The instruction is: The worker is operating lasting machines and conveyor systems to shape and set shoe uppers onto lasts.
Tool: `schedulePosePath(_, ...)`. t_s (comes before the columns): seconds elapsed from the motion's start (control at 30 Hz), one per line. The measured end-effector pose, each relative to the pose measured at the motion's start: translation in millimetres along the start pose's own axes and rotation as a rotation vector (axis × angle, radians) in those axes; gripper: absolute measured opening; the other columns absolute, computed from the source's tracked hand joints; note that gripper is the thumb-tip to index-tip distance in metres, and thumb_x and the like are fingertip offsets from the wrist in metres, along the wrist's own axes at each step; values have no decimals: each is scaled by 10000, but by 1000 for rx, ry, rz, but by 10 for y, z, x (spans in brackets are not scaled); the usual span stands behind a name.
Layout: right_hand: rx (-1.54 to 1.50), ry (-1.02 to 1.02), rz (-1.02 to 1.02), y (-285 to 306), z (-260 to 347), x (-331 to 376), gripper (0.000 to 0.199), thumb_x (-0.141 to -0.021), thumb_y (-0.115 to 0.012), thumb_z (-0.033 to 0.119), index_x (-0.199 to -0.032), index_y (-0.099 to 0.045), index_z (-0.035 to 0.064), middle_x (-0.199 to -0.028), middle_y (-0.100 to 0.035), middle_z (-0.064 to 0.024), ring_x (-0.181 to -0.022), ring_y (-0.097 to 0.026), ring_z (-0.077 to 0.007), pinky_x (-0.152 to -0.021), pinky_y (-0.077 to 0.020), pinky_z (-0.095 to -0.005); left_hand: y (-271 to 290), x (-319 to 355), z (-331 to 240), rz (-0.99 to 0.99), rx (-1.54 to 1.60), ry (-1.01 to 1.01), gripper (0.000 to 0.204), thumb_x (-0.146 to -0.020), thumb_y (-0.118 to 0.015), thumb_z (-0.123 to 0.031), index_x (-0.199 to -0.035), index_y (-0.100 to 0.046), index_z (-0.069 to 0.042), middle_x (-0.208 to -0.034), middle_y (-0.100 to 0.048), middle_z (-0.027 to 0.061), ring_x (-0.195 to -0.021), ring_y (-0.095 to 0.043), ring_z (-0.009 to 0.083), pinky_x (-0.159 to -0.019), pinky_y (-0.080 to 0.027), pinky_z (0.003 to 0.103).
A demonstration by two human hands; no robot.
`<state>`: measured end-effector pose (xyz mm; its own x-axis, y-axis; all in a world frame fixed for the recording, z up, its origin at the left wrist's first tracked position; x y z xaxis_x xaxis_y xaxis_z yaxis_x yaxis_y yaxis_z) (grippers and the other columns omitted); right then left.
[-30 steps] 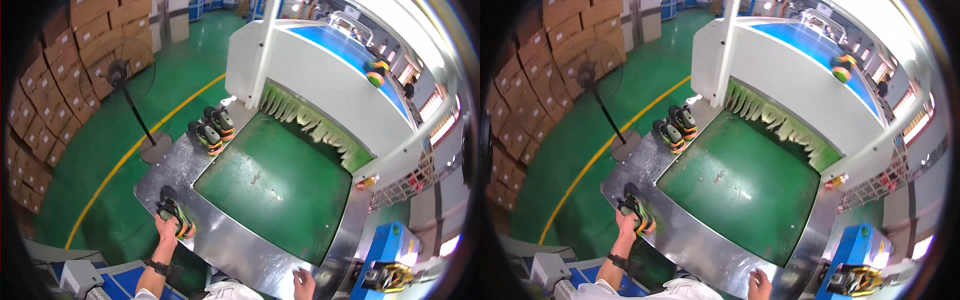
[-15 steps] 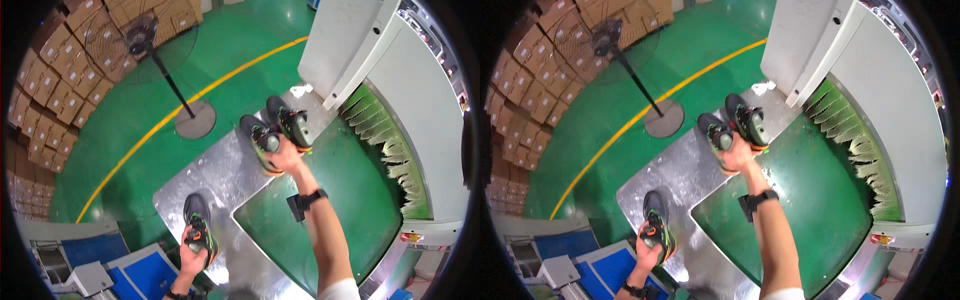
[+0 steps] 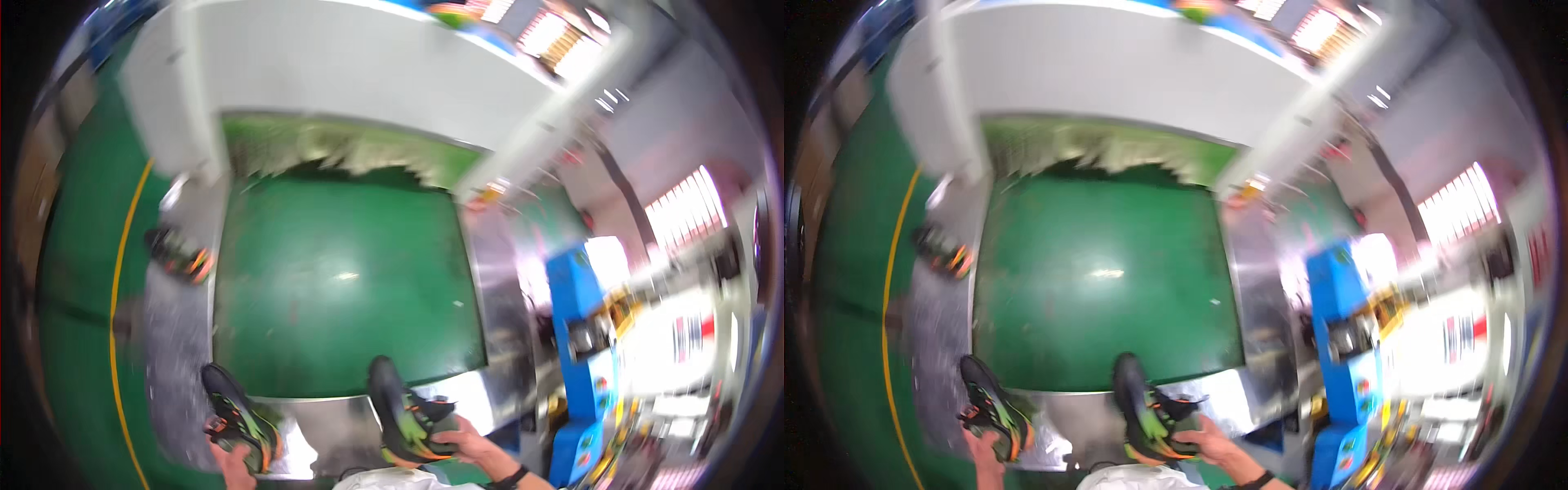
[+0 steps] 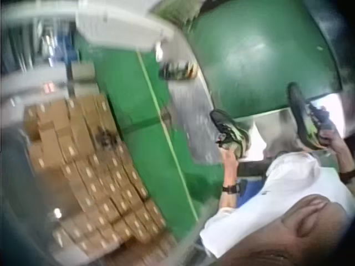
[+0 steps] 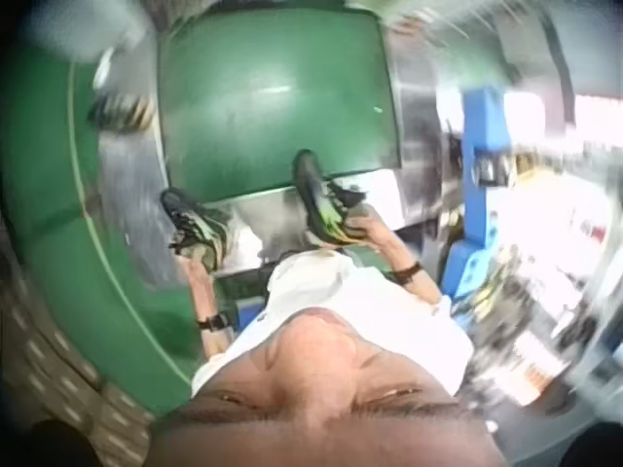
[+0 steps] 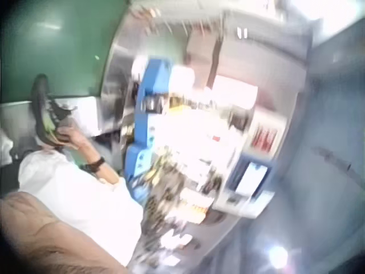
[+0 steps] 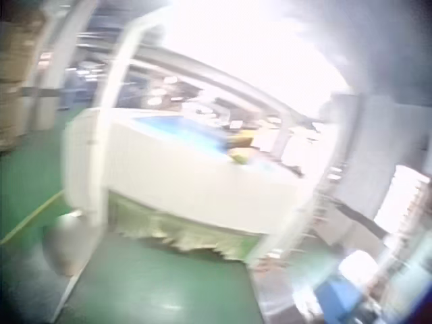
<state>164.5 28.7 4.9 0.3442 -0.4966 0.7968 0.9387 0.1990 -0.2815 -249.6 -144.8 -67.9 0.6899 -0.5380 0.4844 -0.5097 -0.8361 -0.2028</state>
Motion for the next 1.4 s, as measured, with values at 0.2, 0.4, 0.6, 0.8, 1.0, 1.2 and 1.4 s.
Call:
schedulePosePath(0.2, -398, 753, -407, 731, -52, 1424, 632, -780, -693, 24, -1346, -413, 2, -1212, -577, -117, -1105, -556, -193, -988, -439, -368, -2630, 443, -87, 897, -157, -1, 817, -603, -550, -12, -1392, -342, -50, -1234, -507, 101, -1108, -520, 254, -937, -454, 350)
schedulePosePath(0.4, -426, 1068, -856, 269, -1228, 3261, 751, -735, -767, 175, -1308, -370, -106, -1239, -530, -133, -1135, -478, -187, -997, -381, -313, -3825, 3363, -107, 1969, -377, 191, 809, -602, -602, -110, -1371, -354, -56, -1196, -508, 122, -1072, -546, 272, -935, -464, 374)
schedulePosePath(0.6, -823, 763, -1802, -1539, -3643, 4179, 618, -757, -722, 129, -1282, -449, -47, -1206, -569, -105, -1083, -529, -171, -974, -420, -313, -2406, 5218, 622, 2504, -693, 1076, 839, -549, -603, -71, -1349, -352, -47, -1213, -513, 160, -1096, -547, 306, -954, -467, 395)
schedulePosePath(0.8, -1268, 113, -2515, -3568, -4602, 4244, 617, -762, -663, 84, -1309, -413, -52, -1215, -559, -211, -1121, -554, -310, -992, -421, -378, -756, 6153, 514, 2588, -1240, 1507, 836, -540, -579, 19, -1342, -346, -26, -1269, -512, 197, -1169, -534, 347, -1022, -437, 433)
schedulePosePath(1.0, -1232, -699, -2881, -4005, -5208, 4465, 674, -746, -597, 69, -1360, -351, -63, -1257, -491, -301, -1179, -478, -456, -1006, -394, -440, 730, 7096, 868, 3476, -1089, 191, 646, -621, -615, 26, -1249, -466, 46, -1153, -554, 129, -1045, -540, 207, -926, -440, 306)
schedulePosePath(1.2, -1070, -692, -3000, -3922, -5406, 4587, 591, -747, -586, 50, -1304, -429, -66, -1251, -509, -285, -1169, -492, -442, -1010, -399, -417, 1120, 7375, 1155, 3499, -851, 234, 628, -719, -605, 33, -1316, -412, 56, -1208, -530, 136, -1119, -516, 228, -1012, -371, 304)
schedulePosePath(1.4, -393, -132, -3487, -3353, -4399, 4619, 277, -823, -528, 5, -1097, -567, -14, -1167, -564, -205, -1088, -539, -371, -1004, -393, -493, 72, 6448, 905, 3673, -662, 243, 384, -813, -588, 39, -1192, -523, 39, -1206, -598, 151, -1140, -574, 226, -992, -439, 359)
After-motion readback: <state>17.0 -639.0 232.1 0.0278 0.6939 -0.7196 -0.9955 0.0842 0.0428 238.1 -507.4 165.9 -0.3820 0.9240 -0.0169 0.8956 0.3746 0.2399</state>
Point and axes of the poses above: each hand's wrist, its own x-axis away from the middle knuckle, its own y-axis out of the back of the hand, z = x × y, the point moved 7 cm from there along -x, towards the middle knuckle
